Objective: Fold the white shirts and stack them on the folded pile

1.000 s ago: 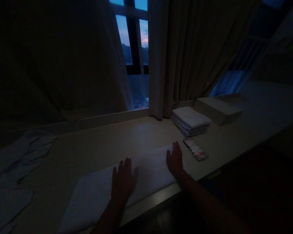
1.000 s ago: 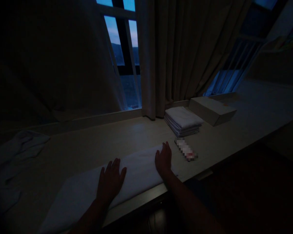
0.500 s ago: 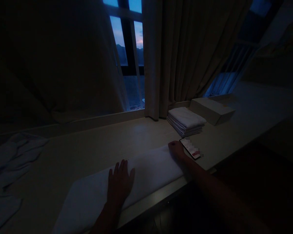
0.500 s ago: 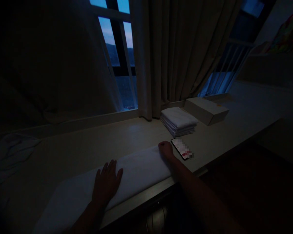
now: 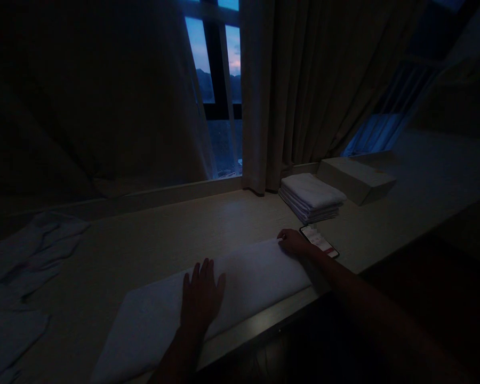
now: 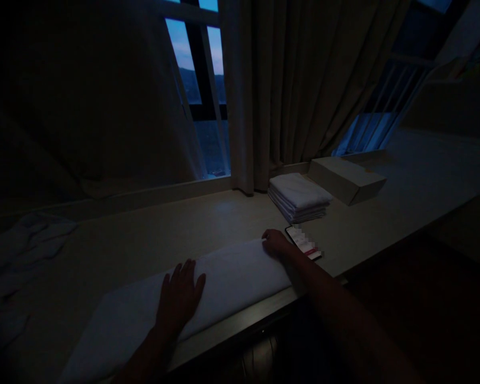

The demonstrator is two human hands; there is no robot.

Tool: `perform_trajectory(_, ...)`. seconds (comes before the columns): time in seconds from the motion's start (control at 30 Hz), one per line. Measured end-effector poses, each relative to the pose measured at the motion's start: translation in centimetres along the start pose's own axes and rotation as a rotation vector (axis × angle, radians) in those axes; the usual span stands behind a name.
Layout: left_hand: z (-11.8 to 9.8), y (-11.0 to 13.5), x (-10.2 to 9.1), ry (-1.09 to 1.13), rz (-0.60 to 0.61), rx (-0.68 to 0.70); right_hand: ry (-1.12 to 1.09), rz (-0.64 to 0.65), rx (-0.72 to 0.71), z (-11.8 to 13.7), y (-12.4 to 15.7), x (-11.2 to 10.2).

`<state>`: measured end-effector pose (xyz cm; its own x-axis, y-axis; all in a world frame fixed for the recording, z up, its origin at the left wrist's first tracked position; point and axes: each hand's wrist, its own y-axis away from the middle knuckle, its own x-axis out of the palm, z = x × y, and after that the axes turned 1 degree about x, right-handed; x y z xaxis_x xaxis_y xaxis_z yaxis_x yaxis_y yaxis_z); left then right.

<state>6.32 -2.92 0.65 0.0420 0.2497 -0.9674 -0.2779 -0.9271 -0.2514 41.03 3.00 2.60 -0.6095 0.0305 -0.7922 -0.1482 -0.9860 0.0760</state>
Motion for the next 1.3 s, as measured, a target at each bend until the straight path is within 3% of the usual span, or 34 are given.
perform_trajectory(0.33, -0.1, 0.2, -0.3, -0.009, -0.006, 0.012, -0.099, 0.015, -0.032, 0.4, -1.7, -1.4)
perform_trajectory(0.67, -0.2, 0.0, -0.2, -0.021, -0.014, -0.022, -0.043, -0.117, -0.013, 0.5, -0.8, 1.2)
perform_trajectory(0.8, -0.1, -0.1, -0.2, -0.026, -0.009, -0.025, 0.016, -0.146, 0.011, 0.9, 0.0, 0.9)
perform_trajectory(0.9, -0.2, -0.3, -0.1, -0.034, 0.002, -0.044, 0.082, -0.174, -0.004, 2.6, 0.9, 0.5)
perform_trajectory(1.0, -0.2, -0.4, -0.1, -0.031, 0.011, -0.047, 0.186, -0.164, -0.168, 6.0, 3.1, 2.0)
perform_trajectory(1.1, -0.1, -0.4, 0.0, -0.027, 0.014, -0.032, 0.354, -0.021, -0.599, 9.1, 6.4, 5.8)
perform_trajectory(1.13, 0.0, -0.4, 0.0, -0.024, 0.012, -0.024, 0.37, 0.021, -0.679, 9.8, 7.4, 7.1)
perform_trajectory(1.2, 0.0, -0.3, 0.0, -0.02, 0.009, -0.023, 0.366, 0.064, -0.713, 10.3, 8.7, 9.0)
perform_trajectory(1.3, 0.1, -0.3, 0.1, -0.018, 0.015, -0.03, 0.35, 0.053, -0.58, 9.3, 8.5, 9.2)
